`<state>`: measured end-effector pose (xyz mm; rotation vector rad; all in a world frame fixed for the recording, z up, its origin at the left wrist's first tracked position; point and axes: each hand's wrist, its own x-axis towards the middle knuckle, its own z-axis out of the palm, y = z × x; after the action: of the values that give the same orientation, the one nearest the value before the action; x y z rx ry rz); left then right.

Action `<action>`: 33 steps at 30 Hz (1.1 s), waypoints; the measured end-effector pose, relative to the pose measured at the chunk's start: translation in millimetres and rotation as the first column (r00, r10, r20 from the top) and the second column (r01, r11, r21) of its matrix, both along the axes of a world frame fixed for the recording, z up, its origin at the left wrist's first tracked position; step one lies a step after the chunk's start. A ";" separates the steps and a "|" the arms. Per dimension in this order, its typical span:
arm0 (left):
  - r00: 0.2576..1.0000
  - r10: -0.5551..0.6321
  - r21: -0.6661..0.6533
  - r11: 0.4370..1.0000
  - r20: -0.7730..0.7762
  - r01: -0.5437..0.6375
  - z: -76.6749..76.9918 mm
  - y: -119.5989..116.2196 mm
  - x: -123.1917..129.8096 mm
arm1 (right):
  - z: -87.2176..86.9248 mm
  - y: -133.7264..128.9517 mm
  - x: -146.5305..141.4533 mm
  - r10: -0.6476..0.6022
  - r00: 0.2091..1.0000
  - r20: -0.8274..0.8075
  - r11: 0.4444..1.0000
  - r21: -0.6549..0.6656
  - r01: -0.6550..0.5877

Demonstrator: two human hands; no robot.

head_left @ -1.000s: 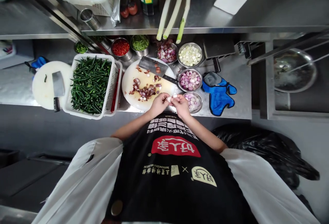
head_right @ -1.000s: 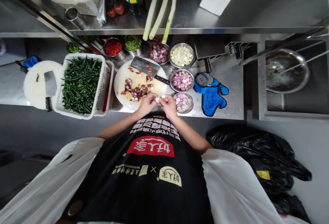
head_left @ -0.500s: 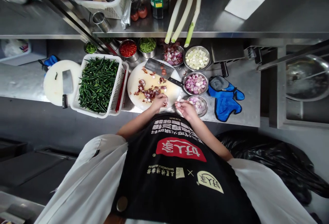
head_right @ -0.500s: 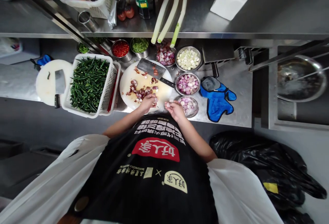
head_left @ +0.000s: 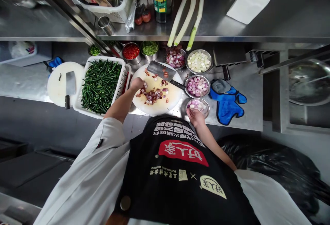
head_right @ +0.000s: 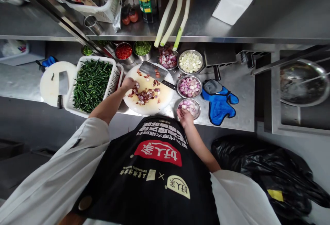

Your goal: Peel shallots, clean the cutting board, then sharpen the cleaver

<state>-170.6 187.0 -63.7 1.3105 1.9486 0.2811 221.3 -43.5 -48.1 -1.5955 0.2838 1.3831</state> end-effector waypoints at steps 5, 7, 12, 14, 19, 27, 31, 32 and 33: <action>0.915 -0.285 -0.151 0.956 -0.286 0.251 -0.5 2.5 3.0 | 3.7 -5.0 -20.6 0.128 0.991 -0.041 0.992 0.013 -0.127; 0.888 -0.344 -0.151 0.938 -0.307 0.311 -0.1 0.7 6.8 | 6.5 -4.4 -23.5 0.145 0.989 -0.041 0.989 0.009 -0.145; 0.845 -0.414 -0.148 0.910 -0.339 0.386 4.5 -3.4 14.3 | 16.1 -0.3 -30.9 0.199 0.980 -0.013 0.979 0.037 -0.198; 0.854 -0.400 -0.137 0.917 -0.333 0.375 9.5 -3.3 13.7 | 20.1 1.1 -34.0 0.227 0.974 0.006 0.972 0.053 -0.227; 0.990 -0.079 0.179 0.979 -0.119 0.100 31.2 -9.6 20.9 | 27.8 8.7 -39.1 0.302 0.940 0.157 0.933 0.156 -0.326; 0.595 0.151 0.027 0.960 0.790 -0.279 51.6 -119.7 138.0 | 39.5 51.3 -75.2 0.387 0.864 0.322 0.784 0.378 -0.492; 0.493 0.178 -0.072 0.971 0.852 -0.227 50.8 -159.7 169.4 | 39.6 53.6 -81.3 0.346 0.872 0.347 0.799 0.378 -0.468; 0.487 0.190 -0.093 0.972 0.853 -0.215 50.5 -163.7 170.4 | 38.9 51.3 -80.2 0.335 0.871 0.358 0.806 0.369 -0.462; 0.487 0.201 -0.114 0.973 0.850 -0.202 50.2 -166.3 169.3 | 38.2 48.7 -78.8 0.327 0.871 0.365 0.812 0.362 -0.457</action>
<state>-1.3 20.8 -13.6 0.6692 1.1872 0.8773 142.5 5.2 -9.8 -1.4841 -0.5424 1.3702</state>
